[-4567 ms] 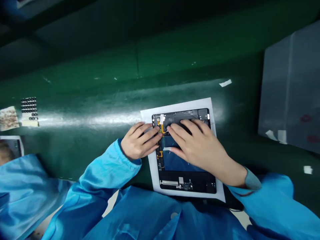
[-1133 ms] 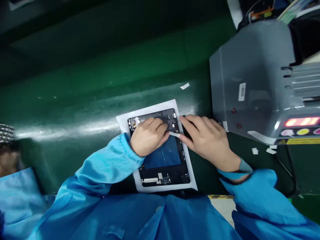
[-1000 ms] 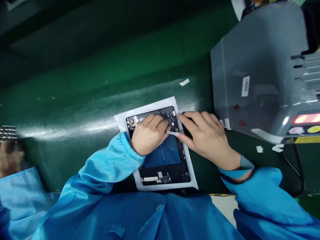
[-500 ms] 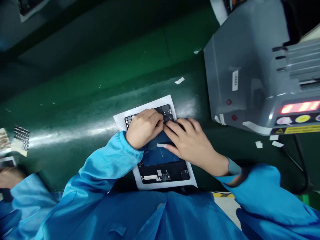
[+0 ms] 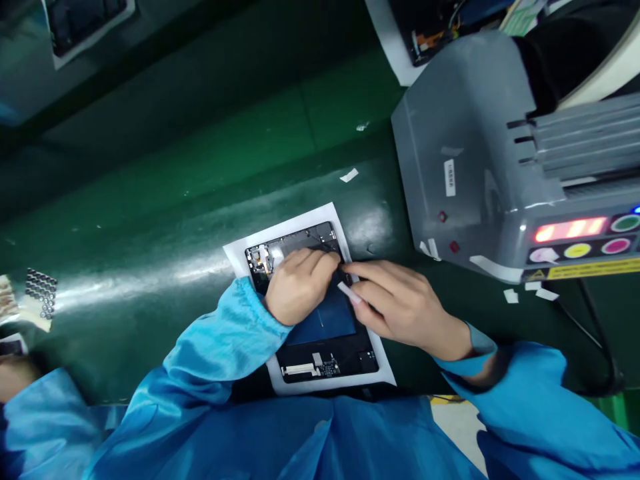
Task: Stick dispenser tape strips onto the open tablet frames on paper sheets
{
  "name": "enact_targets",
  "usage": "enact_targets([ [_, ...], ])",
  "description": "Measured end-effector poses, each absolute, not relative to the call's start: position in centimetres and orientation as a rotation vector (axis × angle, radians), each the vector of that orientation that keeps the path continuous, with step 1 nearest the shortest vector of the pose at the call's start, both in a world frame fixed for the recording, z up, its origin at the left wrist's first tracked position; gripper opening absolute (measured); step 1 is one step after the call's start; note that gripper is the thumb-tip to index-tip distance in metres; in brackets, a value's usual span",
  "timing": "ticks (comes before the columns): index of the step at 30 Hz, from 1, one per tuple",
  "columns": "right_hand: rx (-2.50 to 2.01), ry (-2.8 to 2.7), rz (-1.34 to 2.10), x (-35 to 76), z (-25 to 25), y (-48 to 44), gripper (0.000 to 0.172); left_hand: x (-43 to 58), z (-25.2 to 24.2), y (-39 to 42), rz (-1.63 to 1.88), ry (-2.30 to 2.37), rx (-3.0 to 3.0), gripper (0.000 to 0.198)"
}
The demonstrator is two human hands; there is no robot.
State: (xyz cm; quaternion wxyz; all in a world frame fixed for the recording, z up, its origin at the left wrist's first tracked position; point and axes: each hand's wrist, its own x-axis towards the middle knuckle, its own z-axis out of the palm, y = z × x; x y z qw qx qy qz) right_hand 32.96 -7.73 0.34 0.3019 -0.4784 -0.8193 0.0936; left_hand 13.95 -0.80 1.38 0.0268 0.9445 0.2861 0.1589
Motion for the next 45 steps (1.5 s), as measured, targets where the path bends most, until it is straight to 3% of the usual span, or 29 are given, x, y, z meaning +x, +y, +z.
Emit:
enact_targets([
  [5,-1.394,-2.314,0.209,33.3,-0.4,-6.1,0.040,14.1,1.3,-1.3,0.620,0.812,3.017,0.018],
  [16,-1.294,-2.455,0.341,34.2,-0.9,-5.4,0.048,13.8,0.2,-1.3,0.608,0.758,2.961,0.021],
  [23,-1.243,-2.484,0.255,33.8,-0.4,-4.8,0.042,13.2,0.2,-1.2,0.577,0.859,2.747,0.027],
  [30,-1.237,-2.529,0.118,33.6,-0.3,-5.4,0.035,12.8,0.0,-1.3,0.628,0.887,2.701,0.018],
  [45,-1.348,-2.652,-0.038,32.9,0.7,-6.3,0.045,11.1,0.8,-1.1,0.514,0.814,2.959,0.020],
])
